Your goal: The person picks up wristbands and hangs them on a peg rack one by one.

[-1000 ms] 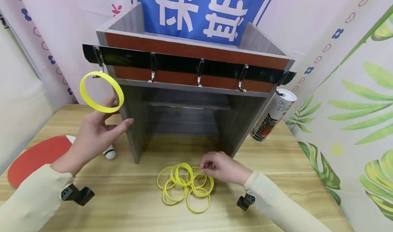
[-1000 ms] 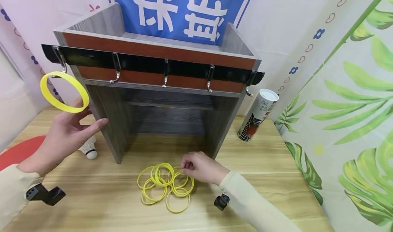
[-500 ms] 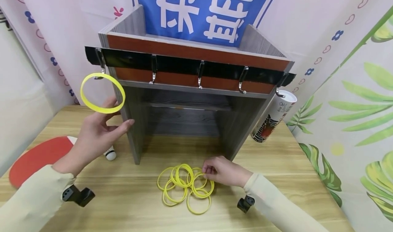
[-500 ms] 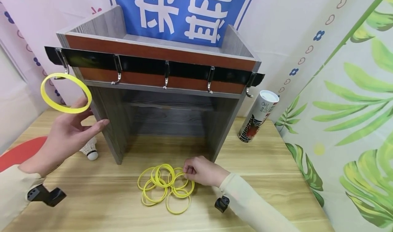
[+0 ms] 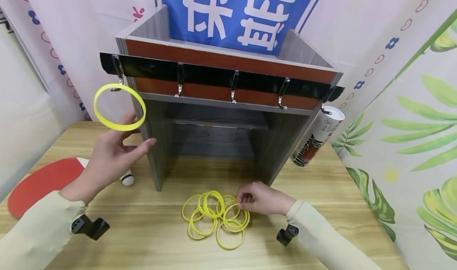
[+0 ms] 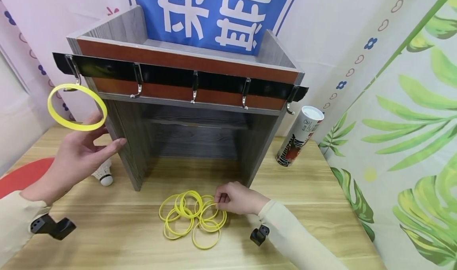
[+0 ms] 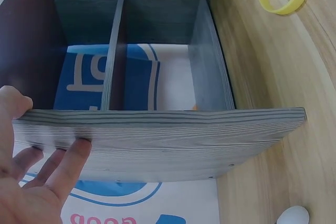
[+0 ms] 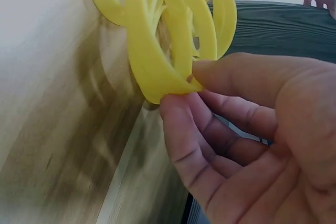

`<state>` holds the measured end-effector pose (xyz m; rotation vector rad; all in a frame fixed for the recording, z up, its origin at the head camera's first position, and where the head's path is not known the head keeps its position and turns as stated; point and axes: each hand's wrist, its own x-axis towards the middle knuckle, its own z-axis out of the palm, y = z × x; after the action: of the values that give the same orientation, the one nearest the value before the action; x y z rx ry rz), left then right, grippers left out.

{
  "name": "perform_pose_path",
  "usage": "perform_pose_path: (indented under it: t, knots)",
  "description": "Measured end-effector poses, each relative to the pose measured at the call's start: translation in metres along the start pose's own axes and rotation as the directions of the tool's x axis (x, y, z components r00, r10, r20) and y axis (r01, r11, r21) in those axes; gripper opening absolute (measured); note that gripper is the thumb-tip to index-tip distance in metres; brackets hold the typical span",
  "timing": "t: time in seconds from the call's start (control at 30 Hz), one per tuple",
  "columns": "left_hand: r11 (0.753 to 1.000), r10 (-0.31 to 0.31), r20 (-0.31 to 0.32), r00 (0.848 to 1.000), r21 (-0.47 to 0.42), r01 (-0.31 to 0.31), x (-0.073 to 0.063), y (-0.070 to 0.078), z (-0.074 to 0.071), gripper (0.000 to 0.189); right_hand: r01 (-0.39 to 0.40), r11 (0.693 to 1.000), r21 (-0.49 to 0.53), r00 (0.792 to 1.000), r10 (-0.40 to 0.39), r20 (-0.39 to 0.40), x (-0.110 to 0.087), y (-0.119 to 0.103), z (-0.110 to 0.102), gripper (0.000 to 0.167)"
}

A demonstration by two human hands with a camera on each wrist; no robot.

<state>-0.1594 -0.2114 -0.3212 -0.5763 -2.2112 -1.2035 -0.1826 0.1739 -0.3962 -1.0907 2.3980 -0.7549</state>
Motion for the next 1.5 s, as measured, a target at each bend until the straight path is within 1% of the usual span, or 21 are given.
perform_pose_path:
  t: [0.17,0.3,0.47,0.57,0.67,0.8,0.83,0.97,1.03,1.1,1.2,1.27,1.33,1.43,1.5]
  knots:
    - [1.0,-0.021,0.006,1.0,-0.017,0.021,-0.001,0.0,-0.001,0.088,-0.012,0.999,0.034,1.0,0.012,-0.006,-0.002,0.001,-0.003,0.002]
    - [1.0,-0.013,0.009,1.0,-0.001,0.013,0.0,0.001,-0.002,0.091,0.005,0.998,0.07,1.0,-0.003,-0.024,-0.002,0.003,-0.003,0.006]
    - [1.0,-0.001,0.004,1.0,0.021,0.001,-0.002,0.002,-0.002,0.091,-0.007,0.987,0.16,0.999,0.013,-0.033,-0.003,0.005,-0.002,0.011]
    - [1.0,-0.008,0.0,1.0,0.007,0.008,-0.003,0.002,-0.001,0.09,-0.012,0.98,0.198,0.998,0.023,-0.051,-0.004,0.005,-0.003,0.014]
    - [0.999,-0.033,0.0,0.999,-0.004,0.033,-0.003,0.002,0.0,0.09,-0.013,0.968,0.249,0.998,0.028,-0.06,-0.003,0.002,-0.005,0.019]
    - [0.999,-0.034,-0.011,0.999,0.004,0.034,-0.002,0.002,0.003,0.09,-0.007,0.948,0.318,0.997,0.032,-0.073,0.0,-0.003,-0.007,0.024]
    - [1.0,-0.026,-0.016,1.0,0.002,0.026,-0.002,0.001,0.004,0.09,-0.006,0.942,0.336,0.996,0.034,-0.079,0.001,-0.006,-0.007,0.025]
    - [1.0,-0.029,-0.02,0.999,0.003,0.029,-0.001,0.002,0.004,0.088,0.024,0.911,0.411,0.991,0.033,-0.131,0.006,-0.019,-0.01,0.025]
    - [0.999,-0.034,-0.018,0.999,0.002,0.034,0.0,0.002,0.004,0.088,0.042,0.892,0.449,0.984,0.041,-0.175,0.01,-0.029,-0.011,0.023]
    - [0.999,-0.036,-0.014,0.999,0.002,0.036,0.0,0.001,0.004,0.089,0.056,0.879,0.473,0.972,0.06,-0.227,0.013,-0.04,-0.013,0.021]
    - [0.999,-0.038,-0.008,0.999,-0.006,0.038,0.001,0.001,0.003,0.09,0.086,0.854,0.513,0.95,0.085,-0.301,0.018,-0.058,-0.018,0.02]
    - [0.999,-0.04,-0.006,0.999,-0.011,0.04,0.001,0.001,0.002,0.089,0.119,0.836,0.535,0.935,0.088,-0.344,0.021,-0.07,-0.02,0.021]
    - [0.999,-0.044,-0.005,0.999,-0.012,0.044,0.001,0.0,0.001,0.088,0.165,0.815,0.556,0.92,0.076,-0.384,0.024,-0.081,-0.022,0.021]
    - [0.999,-0.047,-0.008,0.999,-0.011,0.047,0.0,0.0,0.001,0.088,0.244,0.787,0.566,0.892,0.047,-0.45,0.029,-0.096,-0.025,0.022]
    - [0.999,-0.045,-0.01,0.999,-0.01,0.045,0.0,0.0,0.001,0.089,0.301,0.76,0.576,0.871,0.026,-0.49,0.033,-0.105,-0.027,0.023]
